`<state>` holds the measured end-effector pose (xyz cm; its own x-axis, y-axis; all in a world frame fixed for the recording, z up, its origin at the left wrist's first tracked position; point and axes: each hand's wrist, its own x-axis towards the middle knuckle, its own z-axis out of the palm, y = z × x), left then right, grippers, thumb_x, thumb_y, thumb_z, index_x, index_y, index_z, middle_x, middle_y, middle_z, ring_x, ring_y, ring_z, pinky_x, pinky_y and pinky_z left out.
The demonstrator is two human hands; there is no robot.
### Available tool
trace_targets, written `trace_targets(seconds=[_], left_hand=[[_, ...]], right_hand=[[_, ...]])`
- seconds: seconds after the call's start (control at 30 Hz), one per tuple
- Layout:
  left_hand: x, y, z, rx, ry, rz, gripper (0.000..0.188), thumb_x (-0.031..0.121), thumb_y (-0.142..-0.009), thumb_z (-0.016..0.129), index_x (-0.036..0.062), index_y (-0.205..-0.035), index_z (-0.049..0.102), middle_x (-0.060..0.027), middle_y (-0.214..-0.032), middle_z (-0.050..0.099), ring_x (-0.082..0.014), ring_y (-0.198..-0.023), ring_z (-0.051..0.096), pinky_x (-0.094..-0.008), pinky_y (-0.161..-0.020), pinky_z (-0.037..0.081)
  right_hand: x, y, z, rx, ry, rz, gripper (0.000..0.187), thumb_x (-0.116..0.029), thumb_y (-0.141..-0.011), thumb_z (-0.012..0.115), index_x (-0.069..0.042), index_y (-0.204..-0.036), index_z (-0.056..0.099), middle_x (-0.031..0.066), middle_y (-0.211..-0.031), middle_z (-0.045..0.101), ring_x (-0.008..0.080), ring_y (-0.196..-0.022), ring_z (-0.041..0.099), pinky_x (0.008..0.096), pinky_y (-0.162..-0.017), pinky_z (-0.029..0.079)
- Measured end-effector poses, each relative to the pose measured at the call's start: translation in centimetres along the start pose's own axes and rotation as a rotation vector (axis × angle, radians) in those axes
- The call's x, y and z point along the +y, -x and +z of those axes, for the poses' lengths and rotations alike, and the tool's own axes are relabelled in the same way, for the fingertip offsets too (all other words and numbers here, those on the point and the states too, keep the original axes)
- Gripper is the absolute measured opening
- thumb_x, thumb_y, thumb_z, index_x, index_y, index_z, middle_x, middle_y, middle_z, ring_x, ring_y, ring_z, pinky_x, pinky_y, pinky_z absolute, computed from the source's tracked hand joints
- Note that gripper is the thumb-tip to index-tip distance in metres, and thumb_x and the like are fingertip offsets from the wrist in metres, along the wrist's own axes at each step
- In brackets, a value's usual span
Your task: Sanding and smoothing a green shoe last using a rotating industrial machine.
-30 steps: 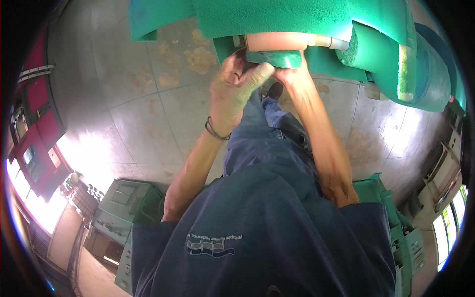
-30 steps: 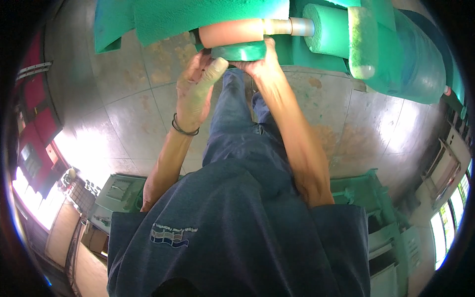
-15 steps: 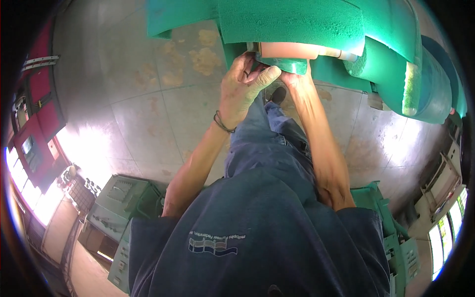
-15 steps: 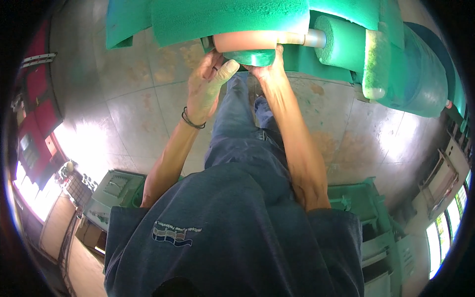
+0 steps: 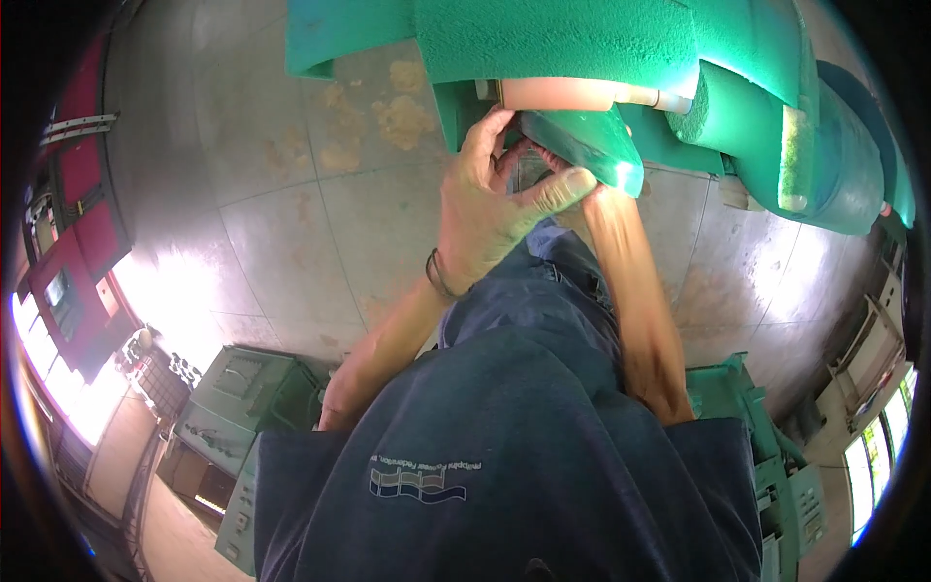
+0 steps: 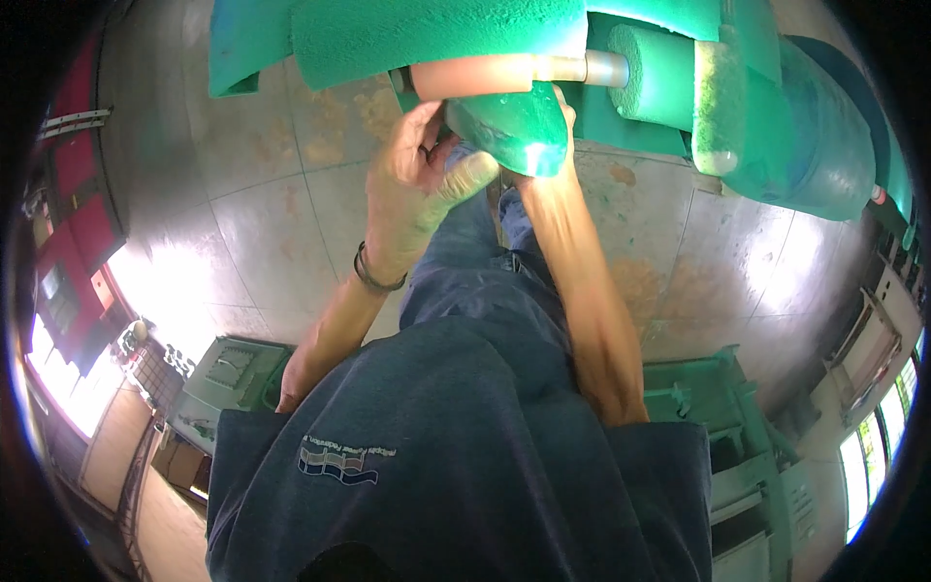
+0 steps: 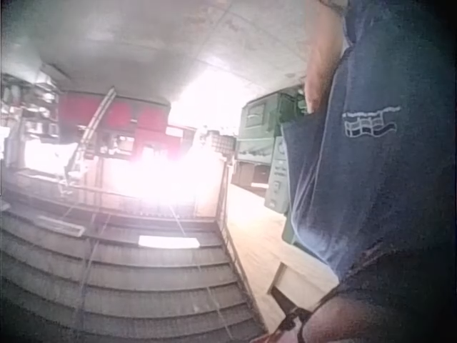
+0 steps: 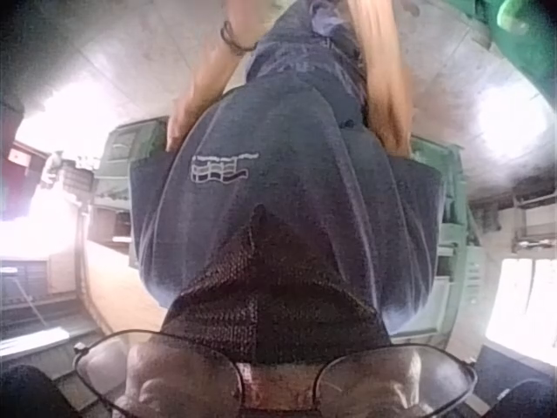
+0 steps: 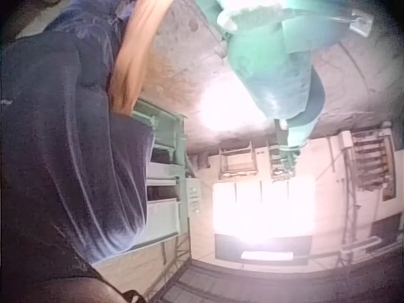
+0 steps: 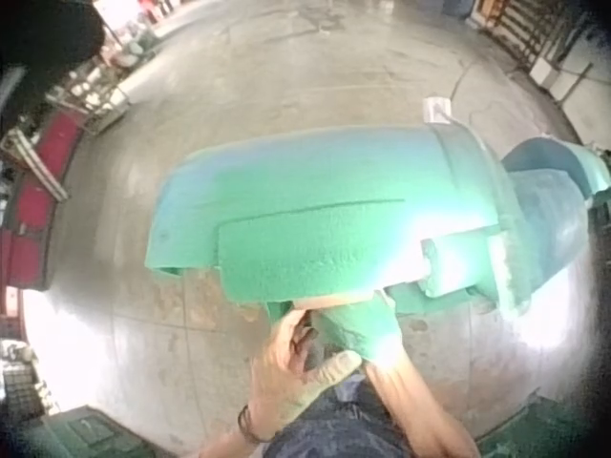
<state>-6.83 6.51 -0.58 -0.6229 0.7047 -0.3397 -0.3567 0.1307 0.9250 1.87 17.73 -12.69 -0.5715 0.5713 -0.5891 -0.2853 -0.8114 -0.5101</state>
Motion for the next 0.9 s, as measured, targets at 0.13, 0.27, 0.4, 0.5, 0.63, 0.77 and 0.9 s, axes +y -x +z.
trace_targets(seconds=[0.13, 0.27, 0.4, 0.5, 0.63, 0.77, 0.9], left_hand=[[-1.6, 0.9, -0.3, 0.038, -0.032, 0.105, 0.089, 0.022, -0.072, 0.091, -0.0116, -0.136, 0.040, -0.0146, -0.126, 0.054, -0.0188, -0.113, 0.058, -0.0346, -0.100, 0.050], [-2.7, -0.6, -1.4, -0.016, 0.051, 0.066, 0.081, 0.016, -0.076, 0.088, -0.0091, -0.136, 0.039, -0.0141, -0.132, 0.050, -0.0197, -0.121, 0.051, -0.0360, -0.107, 0.044], [-2.9, -1.4, -1.6, -0.052, 0.114, 0.012, 0.073, 0.010, -0.079, 0.084, -0.0073, -0.136, 0.041, -0.0123, -0.135, 0.049, -0.0206, -0.129, 0.047, -0.0373, -0.112, 0.040], [-3.0, -1.3, -1.7, -0.004, 0.126, 0.091, 0.076, 0.015, -0.072, 0.090, -0.0076, -0.127, 0.043, -0.0132, -0.125, 0.052, -0.0191, -0.111, 0.058, -0.0339, -0.102, 0.049], [-2.1, -0.7, -0.6, 0.043, 0.045, 0.072, 0.079, 0.018, -0.071, 0.092, -0.0080, -0.126, 0.042, -0.0135, -0.125, 0.051, -0.0200, -0.113, 0.057, -0.0344, -0.104, 0.048], [-1.6, 0.1, -0.7, 0.065, -0.002, 0.079, 0.079, 0.015, -0.073, 0.089, -0.0086, -0.131, 0.040, -0.0155, -0.129, 0.050, -0.0213, -0.120, 0.054, -0.0354, -0.108, 0.045], [-1.1, 0.6, 0.3, 0.074, -0.015, 0.053, 0.088, 0.020, -0.067, 0.094, -0.0081, -0.131, 0.040, -0.0145, -0.133, 0.046, -0.0216, -0.121, 0.054, -0.0357, -0.107, 0.046]], right_hand=[[1.2, 0.1, -0.9, -0.193, 0.915, -0.454, 0.032, -0.020, -0.100, 0.051, -0.005, -0.129, 0.054, 0.0126, -0.121, 0.064, 0.0261, -0.103, 0.067, 0.0403, -0.085, 0.059], [0.5, -0.4, 2.7, 0.141, -0.348, 0.145, 0.038, -0.033, -0.102, 0.048, -0.007, -0.128, 0.056, 0.0119, -0.122, 0.064, 0.0276, -0.106, 0.066, 0.0446, -0.090, 0.057], [2.0, -3.3, 0.1, 0.046, -0.227, 0.140, 0.041, -0.035, -0.104, 0.040, -0.007, -0.131, 0.052, 0.0125, -0.124, 0.062, 0.0286, -0.111, 0.063, 0.0488, -0.093, 0.055], [2.4, -2.6, 0.8, -0.054, -0.462, 0.149, 0.038, -0.031, -0.104, 0.041, -0.006, -0.130, 0.053, 0.0138, -0.121, 0.064, 0.0288, -0.107, 0.065, 0.0473, -0.089, 0.057], [2.2, -1.3, 1.0, 0.027, -0.298, 0.044, 0.034, -0.027, -0.103, 0.045, -0.004, -0.127, 0.054, 0.0149, -0.116, 0.065, 0.0277, -0.098, 0.068, 0.0431, -0.081, 0.060], [0.5, 1.6, 2.3, -0.175, -0.116, -0.072, 0.028, -0.017, -0.100, 0.052, -0.003, -0.125, 0.054, 0.0143, -0.110, 0.067, 0.0242, -0.086, 0.070, 0.0371, -0.071, 0.062], [1.1, 1.6, 1.8, -0.069, 0.296, -0.196, 0.028, -0.015, -0.098, 0.056, -0.001, -0.122, 0.056, 0.0156, -0.107, 0.068, 0.0234, -0.078, 0.070, 0.0344, -0.067, 0.062]])
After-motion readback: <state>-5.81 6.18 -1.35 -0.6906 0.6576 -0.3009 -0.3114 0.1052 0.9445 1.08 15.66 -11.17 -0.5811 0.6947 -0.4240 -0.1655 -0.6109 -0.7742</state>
